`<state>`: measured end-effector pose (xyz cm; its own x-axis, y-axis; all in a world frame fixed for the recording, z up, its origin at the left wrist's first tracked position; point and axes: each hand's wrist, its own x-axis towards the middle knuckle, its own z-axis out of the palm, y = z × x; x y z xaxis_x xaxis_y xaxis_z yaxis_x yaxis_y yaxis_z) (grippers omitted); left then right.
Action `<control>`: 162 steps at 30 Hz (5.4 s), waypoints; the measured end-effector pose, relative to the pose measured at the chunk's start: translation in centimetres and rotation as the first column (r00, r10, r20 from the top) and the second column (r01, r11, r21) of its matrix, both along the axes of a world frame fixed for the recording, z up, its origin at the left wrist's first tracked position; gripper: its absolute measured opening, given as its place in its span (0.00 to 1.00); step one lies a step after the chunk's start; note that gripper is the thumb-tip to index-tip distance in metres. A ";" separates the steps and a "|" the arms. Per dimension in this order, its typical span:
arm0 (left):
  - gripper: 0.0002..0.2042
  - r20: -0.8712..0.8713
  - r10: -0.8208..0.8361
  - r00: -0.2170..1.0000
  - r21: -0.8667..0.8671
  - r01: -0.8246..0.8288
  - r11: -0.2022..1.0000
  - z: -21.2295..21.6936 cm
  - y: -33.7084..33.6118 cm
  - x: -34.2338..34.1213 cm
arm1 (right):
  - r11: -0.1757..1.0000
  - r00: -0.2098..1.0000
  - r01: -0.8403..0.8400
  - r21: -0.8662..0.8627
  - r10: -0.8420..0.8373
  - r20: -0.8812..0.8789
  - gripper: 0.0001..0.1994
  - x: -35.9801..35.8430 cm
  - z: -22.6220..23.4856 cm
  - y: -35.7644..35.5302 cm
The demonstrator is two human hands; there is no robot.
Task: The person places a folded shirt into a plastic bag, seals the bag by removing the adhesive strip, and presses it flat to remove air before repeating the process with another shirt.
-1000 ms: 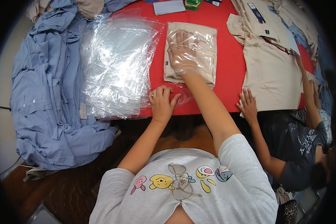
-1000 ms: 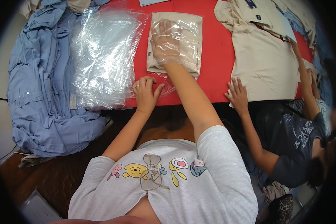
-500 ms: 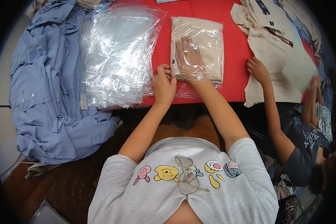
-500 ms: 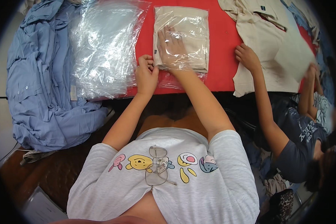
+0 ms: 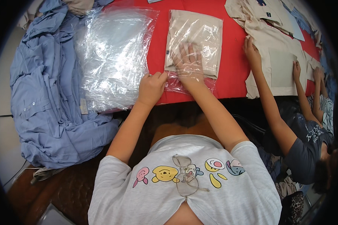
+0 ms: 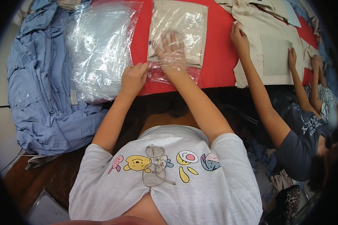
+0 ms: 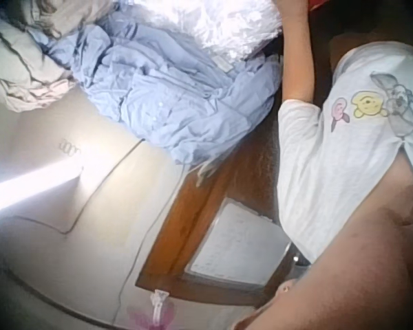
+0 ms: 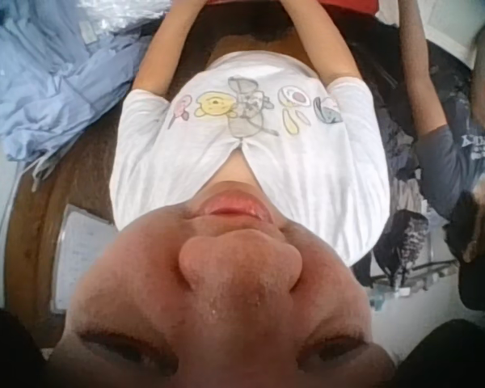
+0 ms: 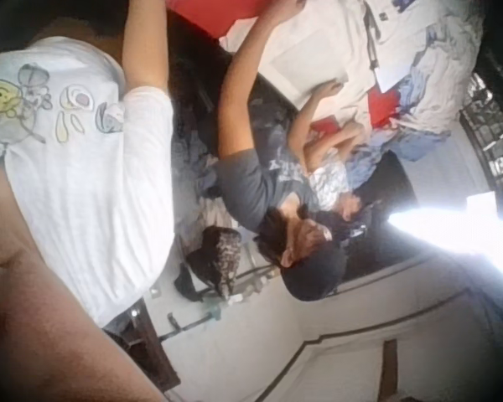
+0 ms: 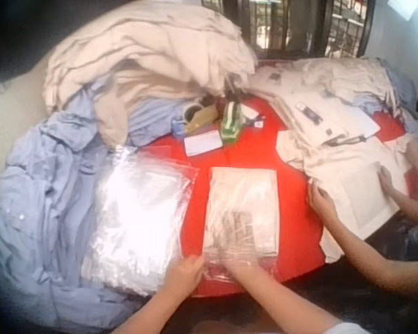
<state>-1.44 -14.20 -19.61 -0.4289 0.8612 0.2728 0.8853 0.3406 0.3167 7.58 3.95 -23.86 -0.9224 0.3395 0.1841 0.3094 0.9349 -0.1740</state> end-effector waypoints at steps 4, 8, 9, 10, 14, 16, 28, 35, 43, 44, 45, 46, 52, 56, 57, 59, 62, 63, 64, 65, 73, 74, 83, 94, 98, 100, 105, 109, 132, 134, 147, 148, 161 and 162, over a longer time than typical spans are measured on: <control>0.09 0.129 0.065 0.989 -0.021 -0.063 0.998 0.6 0.9 -0.8 | 0.996 0.982 -0.065 -0.060 0.054 -0.179 0.32 0.1 -0.9 0.4; 0.08 0.218 -0.028 0.976 -0.295 0.093 0.951 2.6 0.8 -2.3 | 0.865 0.941 -0.295 -0.405 0.336 0.032 0.30 6.9 2.2 -0.9; 0.08 0.284 -0.056 0.957 -0.411 0.174 0.895 4.3 0.8 -2.8 | 0.770 0.864 -0.248 -0.588 0.450 0.226 0.29 9.3 4.7 -0.7; 0.08 0.358 -0.060 0.932 -0.518 0.252 0.817 5.6 0.6 -2.9 | 0.787 0.884 -0.314 -0.531 0.446 0.138 0.28 11.8 5.1 -0.7; 0.15 0.268 -0.142 0.953 -0.154 0.188 0.970 7.2 2.9 -2.6 | 0.881 0.979 -0.203 -0.427 0.176 -0.101 0.26 17.2 5.4 -0.9; 0.23 0.181 -0.240 0.954 -0.017 0.247 0.969 6.0 6.1 -1.7 | 0.913 0.981 -0.042 -0.405 -0.038 -0.188 0.26 17.3 5.6 -1.4; 0.33 -0.005 -0.515 0.857 -0.196 0.504 0.841 -1.7 9.7 1.0 | 0.942 0.970 -0.081 -0.326 0.000 -0.243 0.08 15.2 4.0 -0.5; 0.35 0.000 -0.608 0.794 -0.156 0.601 0.784 -1.3 12.3 1.9 | 0.946 0.946 -0.206 -0.252 0.127 -0.298 0.06 15.0 2.9 -0.7; 0.34 -0.032 -0.605 0.795 -0.160 0.594 0.789 -1.6 12.6 1.6 | 0.923 0.891 -0.385 0.012 0.375 -0.256 0.06 15.1 4.0 0.4; 0.34 -0.031 -0.600 0.800 -0.155 0.589 0.793 -1.7 12.5 1.7 | 0.918 0.890 -0.395 0.016 0.387 -0.242 0.06 15.3 3.9 0.2; 0.34 -0.029 -0.600 0.800 -0.154 0.589 0.793 -1.7 12.4 1.7 | 0.919 0.893 -0.394 -0.009 0.380 -0.243 0.06 15.4 3.9 0.0; 0.34 -0.028 -0.600 0.799 -0.152 0.590 0.793 -1.8 12.4 1.7 | 0.920 0.896 -0.392 -0.034 0.372 -0.243 0.06 15.5 4.0 -0.1; 0.34 -0.034 -0.617 0.787 -0.167 0.604 0.779 -1.7 12.7 1.7 | 0.916 0.897 -0.390 -0.099 0.353 -0.265 0.09 17.3 3.4 -1.3; 0.36 -0.053 -0.619 0.784 -0.168 0.604 0.779 -1.5 12.4 1.6 | 0.957 0.922 -0.089 -0.275 -0.025 -0.385 0.14 16.7 5.8 -1.0; 0.36 -0.058 -0.619 0.783 -0.164 0.604 0.779 -1.5 12.3 1.6 | 0.955 0.939 -0.090 -0.284 -0.013 -0.342 0.15 16.9 6.0 -0.6; 0.36 -0.068 -0.620 0.782 -0.160 0.605 0.780 -1.6 12.2 1.7 | 0.948 0.966 -0.093 -0.303 0.013 -0.257 0.16 17.8 5.9 1.0; 0.36 -0.066 -0.618 0.784 -0.169 0.601 0.781 -1.7 12.3 1.8 | 0.952 0.961 -0.156 -0.263 0.085 -0.261 0.10 18.4 5.1 1.9; 0.37 -0.071 -0.619 0.782 -0.171 0.602 0.780 -1.8 12.3 1.8 | 0.955 0.961 -0.172 -0.243 0.109 -0.254 0.09 18.4 5.2 1.9; 0.37 -0.076 -0.621 0.780 -0.173 0.603 0.779 -1.8 12.4 1.8 | 0.962 0.953 -0.191 -0.195 0.135 -0.271 0.07 18.4 5.3 1.7; 0.37 -0.082 -0.618 0.782 -0.175 0.599 0.781 -1.9 12.3 1.7 | 0.959 0.948 -0.225 -0.173 0.174 -0.267 0.07 18.4 5.4 1.5; 0.36 -0.033 -0.626 0.780 -0.224 0.604 0.765 -1.6 12.2 1.9 | 0.960 0.967 -0.253 -0.121 0.248 -0.053 0.11 19.6 6.2 -0.1; 0.36 -0.019 -0.626 0.780 -0.243 0.604 0.759 -1.5 12.2 1.6 | 0.963 0.968 -0.230 -0.137 0.212 -0.135 0.14 18.9 7.4 -0.6; 0.39 -0.062 -0.646 0.761 -0.318 0.599 0.735 0.4 10.7 -3.6 | 0.887 0.954 -0.201 -0.417 0.080 -0.290 0.19 7.8 3.5 -5.2; 0.42 -0.048 -0.674 0.737 -0.222 0.650 0.727 -2.2 9.6 -3.1 | 0.779 0.775 -0.620 -0.094 0.590 -0.225 0.12 9.6 2.9 -7.1; 0.42 -0.033 -0.672 0.740 -0.212 0.652 0.728 -2.0 9.5 -3.0 | 0.839 0.854 -0.490 -0.237 0.408 -0.323 0.13 9.8 3.4 -7.7; 0.43 -0.129 -0.665 0.735 -0.294 0.612 0.734 -1.9 9.5 -3.0 | 0.866 0.929 -0.274 -0.419 0.127 -0.347 0.14 9.1 4.3 -7.2; 0.43 -0.187 -0.676 0.713 -0.339 0.599 0.726 -2.2 9.6 -3.0 | 0.899 0.930 -0.278 -0.339 0.164 -0.330 0.11 8.1 2.0 -5.8; 0.41 -0.087 -0.677 0.731 -0.269 0.637 0.722 -2.1 9.5 -3.0 | 0.895 0.904 -0.390 -0.218 0.326 -0.276 0.11 9.0 1.2 -5.6; 0.41 -0.109 -0.679 0.726 -0.240 0.644 0.727 -2.3 9.4 -3.0 | 0.867 0.945 -0.226 -0.444 0.085 -0.314 0.18 10.5 3.7 -8.3; 0.41 -0.120 -0.676 0.727 -0.236 0.641 0.730 -2.4 9.5 -2.9 | 0.898 0.947 -0.238 -0.371 0.131 -0.293 0.14 9.2 2.7 -8.0; 0.41 -0.050 -0.663 0.747 -0.227 0.638 0.736 -1.6 9.2 -3.1 | 0.817 0.829 -0.553 -0.162 0.518 -0.212 0.30 11.4 4.8 -5.3; 0.40 -0.019 -0.642 0.767 -0.204 0.625 0.753 -1.1 8.5 -3.0 | 0.847 0.861 -0.502 -0.176 0.470 -0.195 0.30 12.5 5.6 -4.5; 0.32 0.124 -0.409 0.904 -0.088 0.420 0.903 0.9 -2.1 -0.3 | 0.968 0.969 -0.222 -0.119 0.206 -0.134 0.37 20.2 6.0 6.0; 0.28 0.100 -0.406 0.908 -0.034 0.411 0.911 0.4 -1.6 0.2 | 0.969 0.977 -0.198 -0.151 0.183 -0.106 0.38 20.1 5.5 6.6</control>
<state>-1.23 -15.79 -19.17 -0.0562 0.9784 0.1988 0.9198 -0.0267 0.3916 27.72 10.58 -18.32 -0.9549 0.1909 0.2272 0.1043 0.9328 -0.3451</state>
